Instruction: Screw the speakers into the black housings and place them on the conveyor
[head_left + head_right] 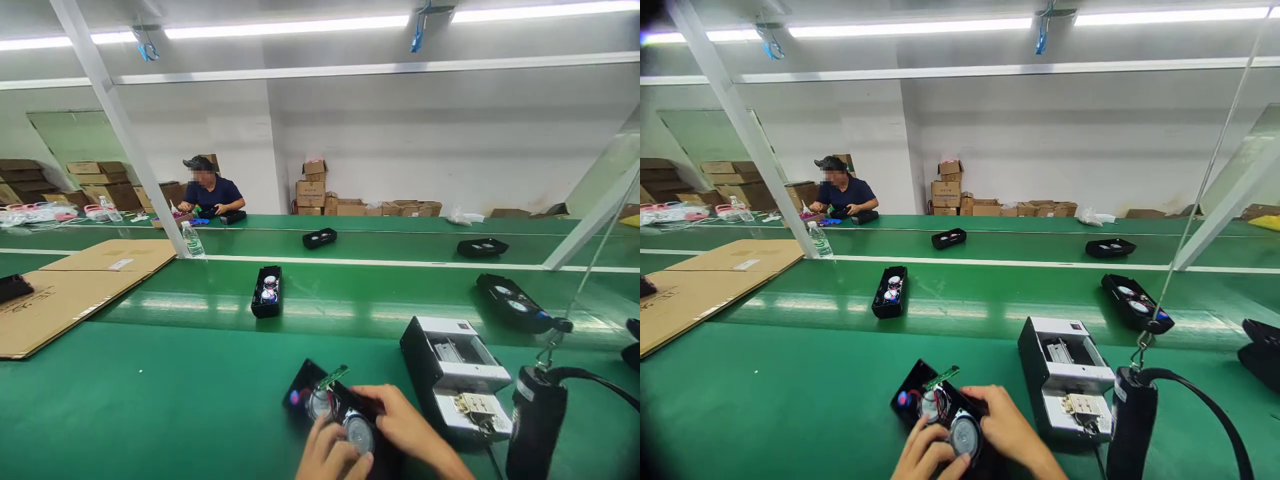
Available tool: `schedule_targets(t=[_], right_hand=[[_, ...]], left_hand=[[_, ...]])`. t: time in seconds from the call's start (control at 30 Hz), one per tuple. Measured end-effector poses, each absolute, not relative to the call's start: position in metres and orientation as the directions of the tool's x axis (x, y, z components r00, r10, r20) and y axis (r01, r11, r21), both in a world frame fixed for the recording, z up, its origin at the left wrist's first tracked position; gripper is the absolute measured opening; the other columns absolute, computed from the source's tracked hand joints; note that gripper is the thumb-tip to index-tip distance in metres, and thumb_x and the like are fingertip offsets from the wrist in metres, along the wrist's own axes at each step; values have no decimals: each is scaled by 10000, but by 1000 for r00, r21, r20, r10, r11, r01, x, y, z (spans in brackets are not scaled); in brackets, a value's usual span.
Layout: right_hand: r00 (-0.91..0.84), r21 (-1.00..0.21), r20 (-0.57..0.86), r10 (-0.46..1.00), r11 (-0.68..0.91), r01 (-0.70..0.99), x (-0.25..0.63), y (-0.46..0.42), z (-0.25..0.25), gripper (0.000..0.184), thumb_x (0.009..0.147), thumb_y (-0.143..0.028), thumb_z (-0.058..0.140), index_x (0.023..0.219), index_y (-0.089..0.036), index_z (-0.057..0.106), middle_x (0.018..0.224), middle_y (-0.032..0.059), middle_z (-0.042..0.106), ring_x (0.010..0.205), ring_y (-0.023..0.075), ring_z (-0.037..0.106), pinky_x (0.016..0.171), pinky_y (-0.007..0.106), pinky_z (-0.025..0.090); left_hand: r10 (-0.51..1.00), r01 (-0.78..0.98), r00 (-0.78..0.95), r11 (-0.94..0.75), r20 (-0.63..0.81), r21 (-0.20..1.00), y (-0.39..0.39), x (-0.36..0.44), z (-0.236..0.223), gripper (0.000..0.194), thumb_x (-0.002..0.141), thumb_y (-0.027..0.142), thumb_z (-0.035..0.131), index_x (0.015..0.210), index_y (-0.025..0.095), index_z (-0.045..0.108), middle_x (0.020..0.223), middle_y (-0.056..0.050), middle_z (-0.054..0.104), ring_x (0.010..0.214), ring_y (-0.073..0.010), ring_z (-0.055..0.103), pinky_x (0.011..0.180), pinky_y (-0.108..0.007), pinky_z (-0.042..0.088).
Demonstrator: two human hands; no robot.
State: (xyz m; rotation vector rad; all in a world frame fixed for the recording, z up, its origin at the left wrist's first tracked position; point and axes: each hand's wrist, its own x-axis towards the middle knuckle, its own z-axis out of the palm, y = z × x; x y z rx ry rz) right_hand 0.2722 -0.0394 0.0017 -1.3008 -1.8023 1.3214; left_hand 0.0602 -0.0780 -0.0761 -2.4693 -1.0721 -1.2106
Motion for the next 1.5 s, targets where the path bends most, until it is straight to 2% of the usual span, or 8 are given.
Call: schedule_targets(t=[0.17,0.33,0.47,0.67,0.83,1.03,1.2,1.5], right_hand=[[-418,-772,-162,894,149,617,291,-7,39,586,571,-98,464,983,-207,866,983,41,840,989,266,761,852,315,556],[-173,-712,-91,981,58,700,249,-12,44,309,872,-385,601,808,-205,845,858,78,818,874,270,720,792,352,501],[-28,-701,-112,993,-59,711,217,-24,41,174,774,-372,782,763,-201,813,777,66,799,792,265,721,723,328,493],[-334,-837,45,942,218,501,250,-56,43,191,944,-216,648,1013,-218,827,999,16,815,939,188,726,864,263,520],[-580,-423,56,812,546,723,271,-89,34,373,1005,-76,459,1034,-241,792,941,38,793,836,193,686,758,319,457],[-634,-144,-128,763,618,773,249,-88,40,293,905,-3,505,938,-187,730,911,53,764,807,209,663,652,350,363],[-651,-125,-221,726,641,757,249,-85,49,263,824,5,545,890,-159,739,902,91,758,821,232,667,706,366,379],[-624,-180,-180,760,598,781,247,-95,42,203,755,-168,635,955,-149,670,962,118,701,782,251,599,753,394,421]], left_hand=[[473,554,509,-820,719,147,-55,16,-55,316,845,536,782,1025,286,709,870,-20,702,1100,-292,697,1169,-617,471],[530,494,514,-826,675,272,-54,8,-49,287,843,487,796,1008,277,692,824,-5,674,976,-248,720,1123,-575,514],[537,473,541,-831,648,293,-61,15,-49,469,723,566,868,1002,253,660,851,-6,686,1003,-283,716,1198,-642,424],[738,574,496,-674,458,465,-69,20,-40,465,641,212,907,1007,258,623,905,-14,684,1030,-313,676,1126,-717,472],[775,595,474,-632,418,497,-75,25,-31,500,633,74,824,1042,260,606,1043,-47,657,1087,-312,659,1123,-697,494],[699,646,561,-705,444,292,-77,35,-34,616,557,32,822,1092,256,613,1447,-127,565,1446,-477,442,1140,-802,404],[679,636,592,-725,434,265,-77,39,-32,482,641,65,829,1048,230,631,1398,-140,617,1445,-472,454,1155,-829,348],[675,526,555,-737,485,424,-80,40,-37,360,759,81,810,1050,270,710,1305,-22,712,1481,-381,432,1269,-731,128]])
